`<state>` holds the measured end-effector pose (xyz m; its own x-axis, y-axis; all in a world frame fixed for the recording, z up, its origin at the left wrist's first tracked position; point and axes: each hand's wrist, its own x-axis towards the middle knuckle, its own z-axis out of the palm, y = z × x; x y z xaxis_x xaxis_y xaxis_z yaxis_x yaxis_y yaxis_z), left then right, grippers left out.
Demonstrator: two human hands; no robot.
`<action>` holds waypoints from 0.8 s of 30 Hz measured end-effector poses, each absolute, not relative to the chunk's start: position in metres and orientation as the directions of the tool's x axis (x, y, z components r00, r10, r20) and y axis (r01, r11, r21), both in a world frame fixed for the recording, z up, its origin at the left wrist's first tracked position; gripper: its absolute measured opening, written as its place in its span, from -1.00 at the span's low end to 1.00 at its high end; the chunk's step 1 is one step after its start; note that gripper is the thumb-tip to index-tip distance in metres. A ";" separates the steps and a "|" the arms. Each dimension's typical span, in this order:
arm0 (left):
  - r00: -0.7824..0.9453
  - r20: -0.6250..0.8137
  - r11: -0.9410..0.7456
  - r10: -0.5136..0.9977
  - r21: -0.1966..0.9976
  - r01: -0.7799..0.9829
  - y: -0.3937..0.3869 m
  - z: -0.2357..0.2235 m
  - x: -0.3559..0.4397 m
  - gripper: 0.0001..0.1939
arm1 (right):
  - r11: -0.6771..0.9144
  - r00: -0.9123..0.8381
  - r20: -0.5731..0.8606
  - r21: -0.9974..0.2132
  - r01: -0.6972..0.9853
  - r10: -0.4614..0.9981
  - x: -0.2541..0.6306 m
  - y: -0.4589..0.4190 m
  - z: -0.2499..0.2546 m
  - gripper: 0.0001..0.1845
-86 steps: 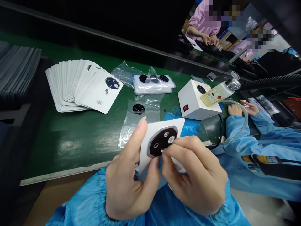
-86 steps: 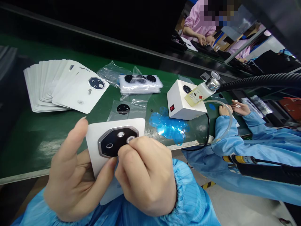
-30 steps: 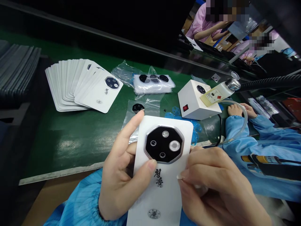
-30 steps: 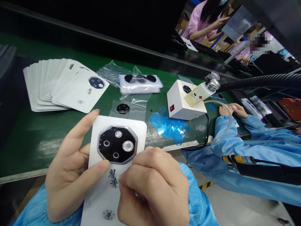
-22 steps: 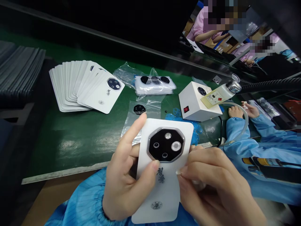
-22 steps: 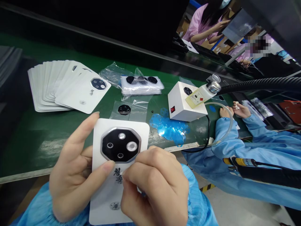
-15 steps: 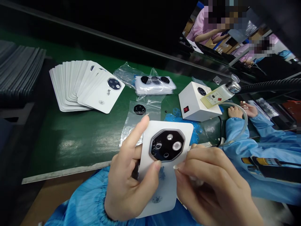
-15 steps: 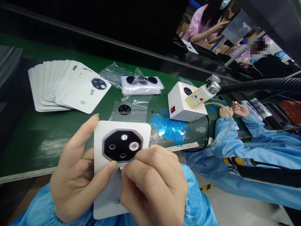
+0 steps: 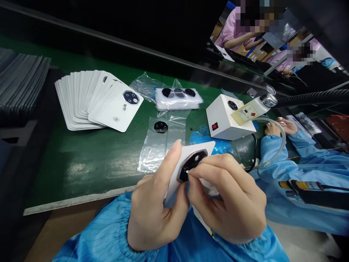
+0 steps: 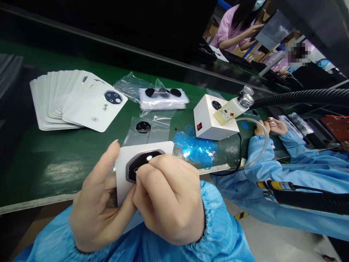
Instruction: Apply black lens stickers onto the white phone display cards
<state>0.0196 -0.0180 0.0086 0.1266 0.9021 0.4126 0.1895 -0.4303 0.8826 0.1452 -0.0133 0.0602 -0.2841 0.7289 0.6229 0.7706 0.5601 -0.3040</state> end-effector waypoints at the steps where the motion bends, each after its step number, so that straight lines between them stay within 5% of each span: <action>1: 0.134 0.439 -0.459 0.888 0.866 0.200 -0.017 0.008 0.020 -0.21 | 0.558 -0.284 0.614 -0.312 0.769 0.736 0.145 -0.013 0.060 -0.88; 15: 0.177 0.658 -0.676 0.732 0.669 0.308 -0.009 -0.002 0.024 -0.17 | 0.511 -0.247 0.566 -0.372 0.775 0.787 0.146 -0.010 0.055 -0.88; 24: 0.213 0.587 -0.624 0.781 0.743 0.242 -0.011 0.001 0.022 -0.15 | 0.485 -0.227 0.618 -0.288 0.826 0.753 0.145 -0.015 0.051 -0.86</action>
<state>0.0219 -0.0105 0.0010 0.2127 0.7811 0.5870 0.2424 -0.6242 0.7428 0.1449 -0.0149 0.0509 -0.2270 0.7526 0.6181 0.8256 0.4854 -0.2878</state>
